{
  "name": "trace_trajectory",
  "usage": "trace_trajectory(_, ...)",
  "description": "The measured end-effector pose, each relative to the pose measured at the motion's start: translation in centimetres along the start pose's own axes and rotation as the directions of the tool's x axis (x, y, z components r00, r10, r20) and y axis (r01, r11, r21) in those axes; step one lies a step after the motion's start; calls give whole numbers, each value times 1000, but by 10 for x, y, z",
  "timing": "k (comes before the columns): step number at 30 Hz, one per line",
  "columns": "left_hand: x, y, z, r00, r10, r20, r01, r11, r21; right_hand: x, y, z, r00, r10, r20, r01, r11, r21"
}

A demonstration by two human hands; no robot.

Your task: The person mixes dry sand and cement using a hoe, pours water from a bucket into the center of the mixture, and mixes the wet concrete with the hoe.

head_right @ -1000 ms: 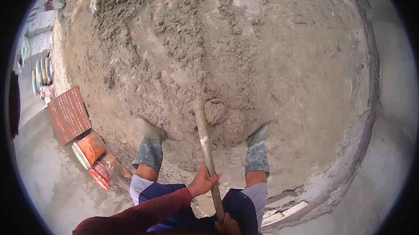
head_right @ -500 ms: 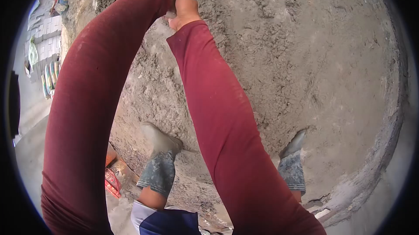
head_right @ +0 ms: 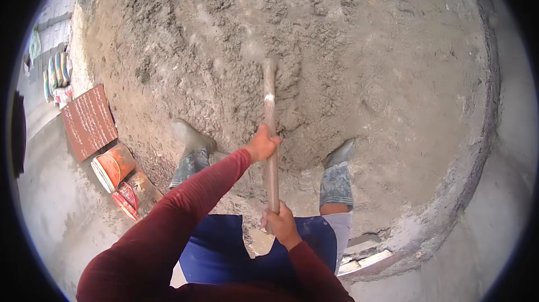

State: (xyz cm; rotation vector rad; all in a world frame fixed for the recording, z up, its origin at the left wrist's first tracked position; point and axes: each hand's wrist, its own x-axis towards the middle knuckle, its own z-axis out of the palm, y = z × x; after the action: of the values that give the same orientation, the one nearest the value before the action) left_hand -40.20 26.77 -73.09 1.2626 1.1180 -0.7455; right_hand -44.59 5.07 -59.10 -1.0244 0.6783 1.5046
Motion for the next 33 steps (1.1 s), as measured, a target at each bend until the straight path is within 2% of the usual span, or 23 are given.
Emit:
trace_trajectory(1, -28, -38, 22, 997, 1, 81, 13, 984, -179, -38, 14, -25, 999, 17, 37, -8, 972, -236)
trace_trajectory(2, -71, -52, 38, 989, -43, 139, 80, 960, -270, -81, 18, -35, 984, 178, -30, -180, 957, -227)
trace_trajectory(3, -114, -60, 54, 983, -54, 178, 124, 904, -409, -119, 23, -47, 963, 248, -104, -267, 837, -477)
trace_trajectory(5, -184, -70, 70, 958, -95, 270, 219, 853, -474, -176, 5, -53, 960, 270, -72, -214, 548, -808)
trace_trajectory(7, -206, -63, 62, 959, -96, 267, 229, 817, -529, -189, -13, -40, 949, 309, -68, -236, 547, -803)
trace_trajectory(9, -212, -51, 42, 981, 96, 168, 21, 811, -585, -173, -17, -27, 929, 366, -63, -262, 528, -808)
trace_trajectory(11, -186, -17, -18, 977, 213, 14, -180, 854, -487, -97, -12, -13, 967, 216, 138, -59, 713, -699)
trace_trajectory(12, -169, 4, -56, 950, 292, -109, -310, 852, -422, -43, 1, -9, 950, 198, 242, 4, 767, -642)
trace_trajectory(13, -149, 25, -102, 921, 314, -232, -372, 887, -273, 9, -29, 43, 910, 203, 362, 3, 869, -494)
trace_trajectory(14, -124, 39, -149, 831, 395, -391, -475, 870, -130, 66, -34, 85, 852, 67, 519, 127, 936, -328)
trace_trajectory(15, -102, 57, -202, 745, 434, -507, -486, 873, 35, 121, -43, 133, 787, 42, 615, 99, 976, -193)
trace_trajectory(17, -50, 71, -321, 536, 516, -668, -416, 850, 323, 218, -59, 244, 628, -22, 778, -61, 995, 78)
trace_trajectory(18, -42, 82, -378, 543, 465, -700, -208, 882, 424, 263, -59, 294, 560, -13, 828, -216, 963, 161)
trace_trajectory(20, -9, 70, -475, 554, 325, -766, -4, 922, 388, 322, -57, 383, 496, -51, 867, -401, 872, 281)
trace_trajectory(22, 16, 44, -527, 559, 166, -813, 282, 883, 374, 361, -43, 436, 616, 42, 786, -483, 809, 336)
trace_trajectory(23, 22, 22, -536, 732, 277, -622, 418, 538, 732, 365, -32, 438, 615, 52, 787, -494, 803, 333)
trace_trajectory(25, 49, -39, -554, 884, 249, -396, 378, 117, 918, 371, -12, 433, 745, 198, 637, -389, 905, 173)
trace_trajectory(26, 55, -53, -542, 892, 183, -413, 372, 219, 902, 362, 6, 410, 764, 165, 624, -341, 924, 172)
trace_trajectory(27, 55, -60, -524, 862, 113, -494, 396, 459, 795, 343, 15, 383, 766, 141, 627, -301, 941, 156)
trace_trajectory(28, 57, -65, -508, 833, 49, -551, 403, 628, 665, 323, 19, 359, 782, 166, 601, -322, 933, 161)
trace_trajectory(31, 39, -59, -422, 884, -69, -462, 305, 835, 458, 266, 15, 284, 797, 268, 542, -456, 855, 248)
trace_trajectory(32, 34, -57, -388, 834, -49, -549, 207, 951, 229, 249, 7, 261, 803, 280, 526, -457, 856, 243)
trace_trajectory(33, 30, -50, -358, 772, -53, -634, 66, 998, -3, 234, -5, 239, 806, 293, 514, -445, 873, 202)
